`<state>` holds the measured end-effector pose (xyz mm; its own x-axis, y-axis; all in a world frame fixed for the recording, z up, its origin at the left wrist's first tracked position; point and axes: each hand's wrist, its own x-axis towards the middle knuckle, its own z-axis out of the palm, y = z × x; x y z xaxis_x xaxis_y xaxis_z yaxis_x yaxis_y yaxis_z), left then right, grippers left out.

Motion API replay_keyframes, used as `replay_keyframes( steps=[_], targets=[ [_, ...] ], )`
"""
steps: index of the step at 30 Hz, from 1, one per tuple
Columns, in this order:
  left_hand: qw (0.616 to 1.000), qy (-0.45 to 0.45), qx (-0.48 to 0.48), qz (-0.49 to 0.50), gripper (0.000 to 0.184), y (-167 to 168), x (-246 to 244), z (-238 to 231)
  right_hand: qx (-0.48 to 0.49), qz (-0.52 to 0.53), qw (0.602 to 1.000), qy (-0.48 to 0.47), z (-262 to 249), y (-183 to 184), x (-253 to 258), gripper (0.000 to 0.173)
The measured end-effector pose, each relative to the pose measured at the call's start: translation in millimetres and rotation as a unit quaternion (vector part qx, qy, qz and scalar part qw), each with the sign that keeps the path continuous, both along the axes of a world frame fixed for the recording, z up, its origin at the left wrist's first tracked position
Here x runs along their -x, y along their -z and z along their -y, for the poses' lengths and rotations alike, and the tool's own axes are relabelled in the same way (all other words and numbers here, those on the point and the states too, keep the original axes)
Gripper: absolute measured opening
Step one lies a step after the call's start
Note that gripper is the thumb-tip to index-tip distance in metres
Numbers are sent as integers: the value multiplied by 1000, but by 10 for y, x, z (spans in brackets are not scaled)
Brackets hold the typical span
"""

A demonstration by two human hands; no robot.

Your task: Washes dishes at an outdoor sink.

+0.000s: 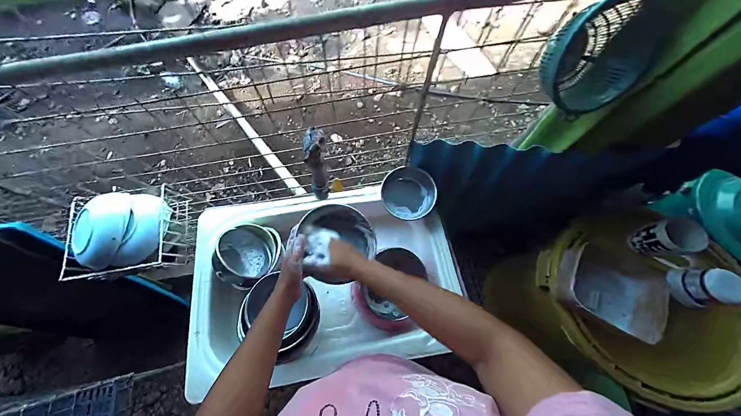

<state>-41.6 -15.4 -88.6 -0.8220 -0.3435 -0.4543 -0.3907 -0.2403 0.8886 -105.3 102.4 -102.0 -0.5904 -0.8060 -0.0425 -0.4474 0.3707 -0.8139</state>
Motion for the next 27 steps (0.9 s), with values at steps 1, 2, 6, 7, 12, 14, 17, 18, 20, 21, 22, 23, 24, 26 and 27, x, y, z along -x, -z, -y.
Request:
replay_keyframes(
  steps=[1, 2, 6, 7, 12, 14, 17, 18, 20, 21, 22, 23, 24, 26, 27],
  targets=[
    [1000, -3, 24, -13, 52, 15, 41, 24, 48, 15, 999, -2, 50, 28, -89, 37],
    [999, 6, 49, -21, 54, 21, 70, 71, 76, 10, 997, -10, 51, 56, -153, 33],
    [980, 90, 172, 29, 53, 80, 192, 187, 50, 97, 994, 30, -370, -265, -90, 27],
    [971, 118, 206, 41, 54, 133, 251, 213, 47, 130, 988, 70, -563, -438, -61, 27],
    [904, 267, 314, 110, 51, 459, 519, 373, 60, 178, 933, 307, -1995, -1066, -72, 27],
    [892, 270, 346, 112, 45, 645, 579, 405, -9, 193, 885, 423, -2681, -1243, -80, 34],
    [896, 265, 346, 79, 47, 553, 603, 401, -148, 134, 801, 565, -3746, -1184, -94, 44],
    [899, 262, 344, 75, 48, 452, 591, 389, -200, 109, 773, 593, -4044, -1088, -100, 48],
    [896, 251, 358, 75, 44, 277, 533, 406, -285, 46, 731, 619, -4504, -771, -95, 54],
    [894, 243, 369, 73, 43, 227, 469, 438, -307, 22, 721, 620, -4654, -591, -80, 56],
    [891, 237, 379, 74, 41, 185, 363, 469, -311, 10, 721, 619, -4740, -433, -64, 58],
    [887, 238, 387, 78, 40, 144, 213, 490, -308, 24, 728, 612, -4774, -298, -38, 60],
    [881, 252, 390, 92, 42, 107, 32, 497, -312, 56, 738, 596, -4782, -185, -4, 60],
    [861, 297, 391, 136, 52, 106, -381, 456, -338, 146, 744, 558, -4771, 18, 61, 56],
    [848, 324, 387, 161, 57, 137, -586, 415, -345, 169, 740, 553, -4784, 119, 75, 52]
  ],
)
